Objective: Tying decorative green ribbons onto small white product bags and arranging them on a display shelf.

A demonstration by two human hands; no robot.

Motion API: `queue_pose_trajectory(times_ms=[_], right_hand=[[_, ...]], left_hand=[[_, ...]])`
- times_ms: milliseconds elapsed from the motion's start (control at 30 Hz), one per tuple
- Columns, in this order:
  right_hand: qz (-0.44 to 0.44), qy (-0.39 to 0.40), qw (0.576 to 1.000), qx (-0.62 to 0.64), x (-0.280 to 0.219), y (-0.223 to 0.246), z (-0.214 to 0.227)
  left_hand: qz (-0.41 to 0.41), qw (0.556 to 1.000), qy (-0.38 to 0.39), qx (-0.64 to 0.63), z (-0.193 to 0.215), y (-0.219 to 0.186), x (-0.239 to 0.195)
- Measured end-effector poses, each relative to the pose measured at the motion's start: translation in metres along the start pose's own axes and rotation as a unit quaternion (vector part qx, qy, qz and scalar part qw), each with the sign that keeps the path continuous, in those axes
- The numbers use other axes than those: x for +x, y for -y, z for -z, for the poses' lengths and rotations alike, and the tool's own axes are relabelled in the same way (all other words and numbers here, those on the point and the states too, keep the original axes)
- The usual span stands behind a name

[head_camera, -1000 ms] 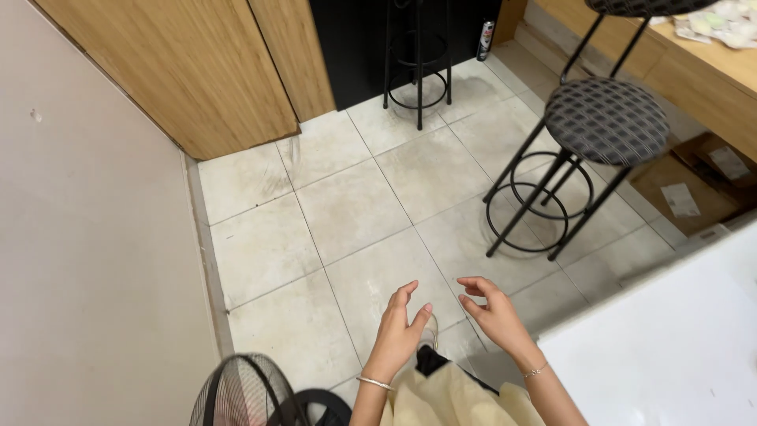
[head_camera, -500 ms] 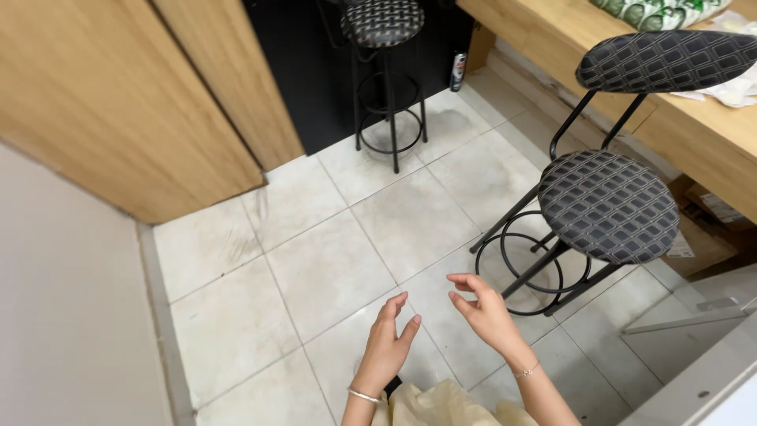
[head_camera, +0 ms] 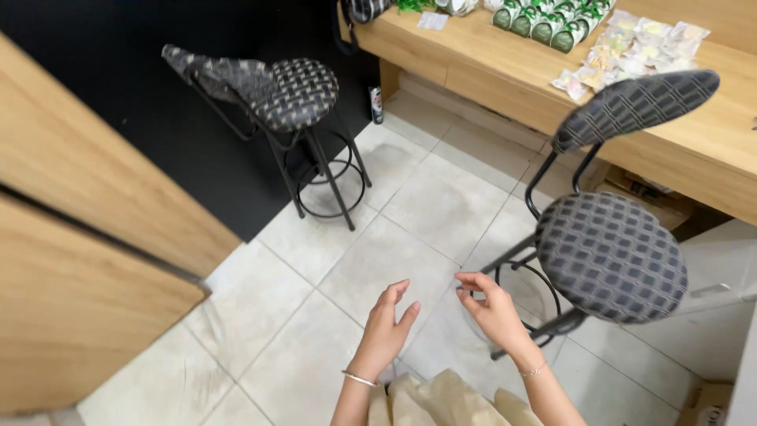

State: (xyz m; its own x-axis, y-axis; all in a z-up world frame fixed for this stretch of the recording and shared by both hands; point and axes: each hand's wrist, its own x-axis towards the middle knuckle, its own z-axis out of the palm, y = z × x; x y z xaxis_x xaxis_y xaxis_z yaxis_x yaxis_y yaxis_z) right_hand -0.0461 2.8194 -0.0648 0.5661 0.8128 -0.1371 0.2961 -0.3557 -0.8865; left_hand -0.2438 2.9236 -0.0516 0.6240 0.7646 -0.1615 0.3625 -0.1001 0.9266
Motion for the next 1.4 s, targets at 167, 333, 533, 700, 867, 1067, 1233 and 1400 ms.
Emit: queue_pose_trajectory(times_ms=[167,333,533,700,867,1067,1233,1400], right_hand=[[-0.012,-0.043,0.999,0.012,0.064,0.02,-0.019],[-0.051,-0.081,0.995,0.009,0.122,0.022,-0.021],[-0.057,-0.114,0.991,0.031,0.223,0.004,-0.006],[-0.056,-0.141,0.988,0.024,0.34,0.003,0.022],[-0.027,-0.166,0.985,0.042,0.451,0.011,0.059],[-0.048,-0.201,0.978,0.034,0.53,0.008,0.092],[-0.081,-0.228,0.97,0.034,0.585,-0.019,0.118],[-0.103,-0.269,0.956,0.057,0.652,-0.032,0.142]], left_hand=[[-0.053,0.998,0.039,0.008,0.04,-0.005,0.091],[-0.04,0.994,0.102,0.006,0.039,-0.007,0.168],[-0.06,0.986,0.157,0.001,0.021,-0.009,0.276],[-0.066,0.98,0.188,0.016,0.014,-0.052,0.39],[-0.102,0.977,0.186,0.013,0.0,-0.097,0.498],[-0.108,0.975,0.195,-0.021,-0.022,-0.108,0.587],[-0.11,0.964,0.239,-0.039,-0.044,-0.108,0.675],[-0.169,0.949,0.262,-0.055,-0.059,-0.126,0.794]])
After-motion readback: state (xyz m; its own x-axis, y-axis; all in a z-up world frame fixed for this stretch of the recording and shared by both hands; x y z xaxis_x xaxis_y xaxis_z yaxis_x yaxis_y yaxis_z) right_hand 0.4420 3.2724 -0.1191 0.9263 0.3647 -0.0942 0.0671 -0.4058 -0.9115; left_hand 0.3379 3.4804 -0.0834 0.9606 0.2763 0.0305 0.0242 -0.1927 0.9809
